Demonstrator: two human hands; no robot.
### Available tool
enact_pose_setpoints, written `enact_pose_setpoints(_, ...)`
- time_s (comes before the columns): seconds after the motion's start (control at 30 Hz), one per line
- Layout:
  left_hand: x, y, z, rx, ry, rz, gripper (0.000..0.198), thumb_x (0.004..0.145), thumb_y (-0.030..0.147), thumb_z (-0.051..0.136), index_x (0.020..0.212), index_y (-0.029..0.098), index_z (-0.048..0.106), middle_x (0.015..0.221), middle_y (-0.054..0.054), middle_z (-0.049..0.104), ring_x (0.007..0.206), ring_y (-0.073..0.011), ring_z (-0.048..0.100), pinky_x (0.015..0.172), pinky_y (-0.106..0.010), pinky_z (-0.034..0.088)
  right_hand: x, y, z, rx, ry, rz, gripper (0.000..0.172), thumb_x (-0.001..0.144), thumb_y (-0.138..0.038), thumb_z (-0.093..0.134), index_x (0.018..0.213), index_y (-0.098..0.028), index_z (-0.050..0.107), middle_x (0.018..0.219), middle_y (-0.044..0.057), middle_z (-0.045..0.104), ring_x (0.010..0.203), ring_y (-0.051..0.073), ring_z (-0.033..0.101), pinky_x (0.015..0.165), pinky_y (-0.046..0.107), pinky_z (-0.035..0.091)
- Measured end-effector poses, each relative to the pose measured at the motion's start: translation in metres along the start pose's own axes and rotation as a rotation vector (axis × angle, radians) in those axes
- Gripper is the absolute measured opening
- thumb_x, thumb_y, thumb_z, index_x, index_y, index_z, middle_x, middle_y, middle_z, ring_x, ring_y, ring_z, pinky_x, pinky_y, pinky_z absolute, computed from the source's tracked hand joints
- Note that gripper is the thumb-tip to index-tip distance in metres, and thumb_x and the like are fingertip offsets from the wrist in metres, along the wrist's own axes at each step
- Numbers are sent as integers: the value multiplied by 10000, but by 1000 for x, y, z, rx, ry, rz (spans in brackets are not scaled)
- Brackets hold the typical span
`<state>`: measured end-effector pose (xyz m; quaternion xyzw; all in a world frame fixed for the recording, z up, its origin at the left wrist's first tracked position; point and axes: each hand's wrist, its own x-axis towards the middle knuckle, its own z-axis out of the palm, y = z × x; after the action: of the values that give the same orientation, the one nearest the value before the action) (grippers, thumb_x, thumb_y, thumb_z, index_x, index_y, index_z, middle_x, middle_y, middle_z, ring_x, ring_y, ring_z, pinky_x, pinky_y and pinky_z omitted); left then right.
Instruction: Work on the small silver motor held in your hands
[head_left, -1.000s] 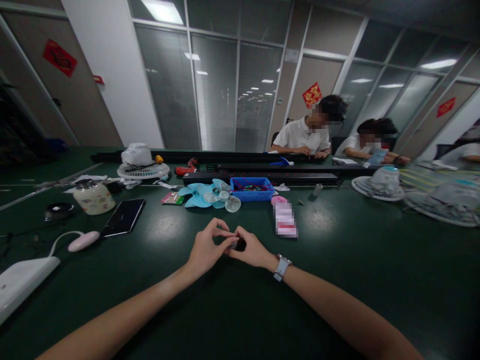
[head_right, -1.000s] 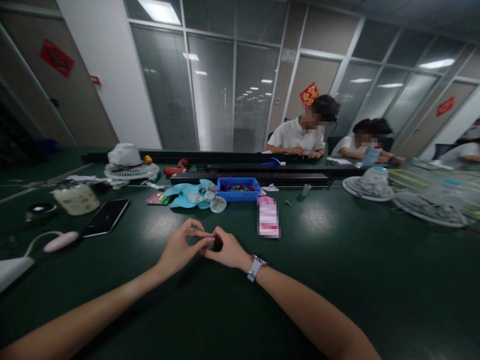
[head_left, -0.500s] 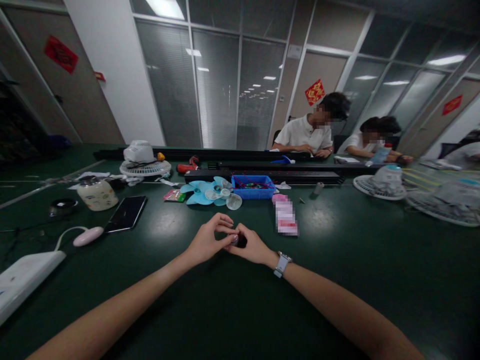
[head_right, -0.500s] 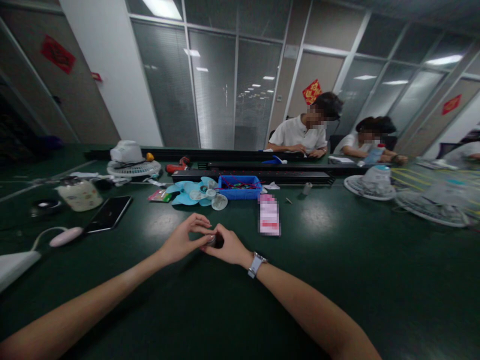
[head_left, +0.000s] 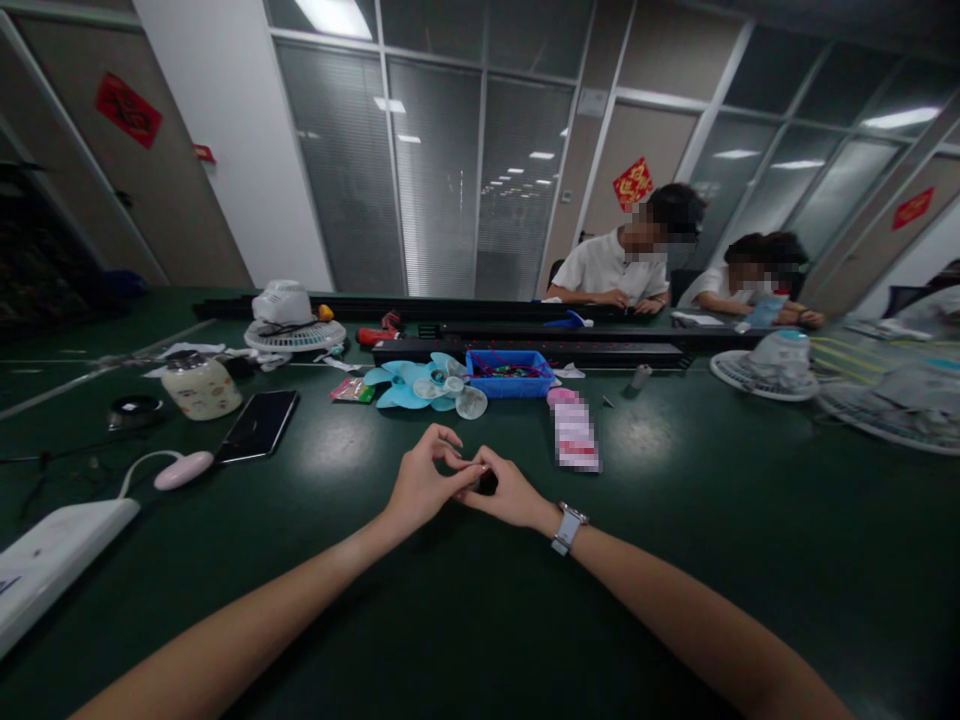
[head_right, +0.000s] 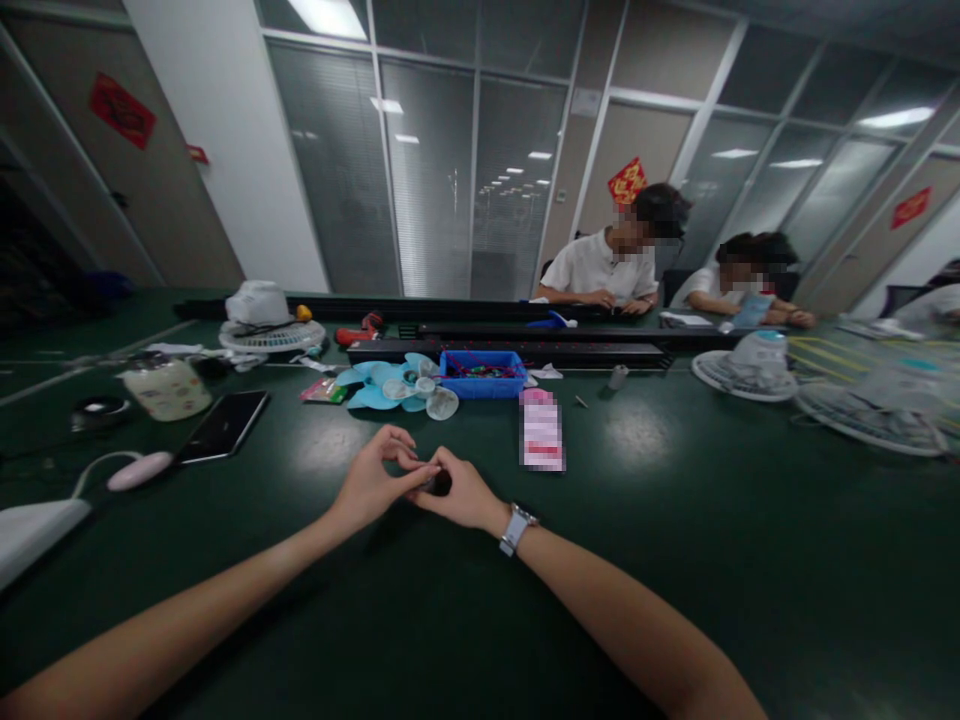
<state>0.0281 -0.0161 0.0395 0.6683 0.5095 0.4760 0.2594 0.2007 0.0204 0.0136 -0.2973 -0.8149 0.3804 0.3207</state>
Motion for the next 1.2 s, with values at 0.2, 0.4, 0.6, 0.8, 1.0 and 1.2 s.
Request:
enact_pose_setpoints(0.2, 4, -1, -10, -129, -176, 28, 469, 754, 292, 749, 1115, 203, 463, 833, -22, 755, 1013, -224, 688, 902, -388, 511, 1, 0, 0, -3, -1, -7, 321, 782, -396, 715, 882, -201, 481, 832, -18, 580, 727, 143, 552, 642, 264, 420)
enact_pose_setpoints(0.4, 6, 0, -15, -221, -290, 9, 451, 775, 249, 728, 1130, 198, 454, 975, -70, 760, 1078, -224, 671, 928, -399, 513, 1, -1, -1, -17, -12, -8, 330, 783, -409, 713, 902, -202, 486, 862, -9, 581, 741, 149, 553, 633, 263, 409)
enact_pose_setpoints(0.6, 5, -6, -10, -186, -214, 35, 467, 753, 262, 752, 1114, 196, 462, 863, -40, 755, 993, -220, 692, 904, -388, 513, 0, -2, 1, -4, -2, -2, 321, 782, -396, 711, 895, -201, 482, 835, -13, 587, 719, 144, 545, 629, 260, 406)
enact_pose_setpoints(0.8, 3, -9, 0, -111, -74, 23, 389, 749, 298, 745, 1018, 192, 485, 743, 15, 691, 750, -188, 702, 744, -327, 530, 1, -6, 0, -23, 1, 38, 301, 768, -360, 723, 871, -196, 492, 822, -15, 582, 696, 139, 533, 608, 255, 398)
enact_pose_setpoints(1.0, 0, -5, 5, -57, 8, 18, 319, 761, 318, 723, 950, 200, 495, 701, 41, 647, 684, -171, 686, 680, -291, 510, 1, -4, 0, -6, -2, 27, 300, 769, -354, 722, 860, -198, 483, 823, -18, 590, 719, 145, 552, 638, 262, 414)
enact_pose_setpoints(1.2, 1, -4, 0, -54, -41, 55, 315, 768, 318, 721, 969, 199, 509, 773, 14, 685, 752, -182, 702, 734, -315, 523, 0, -3, 0, -34, 10, 29, 316, 766, -378, 724, 855, -201, 478, 821, -19, 575, 710, 141, 532, 627, 259, 405)
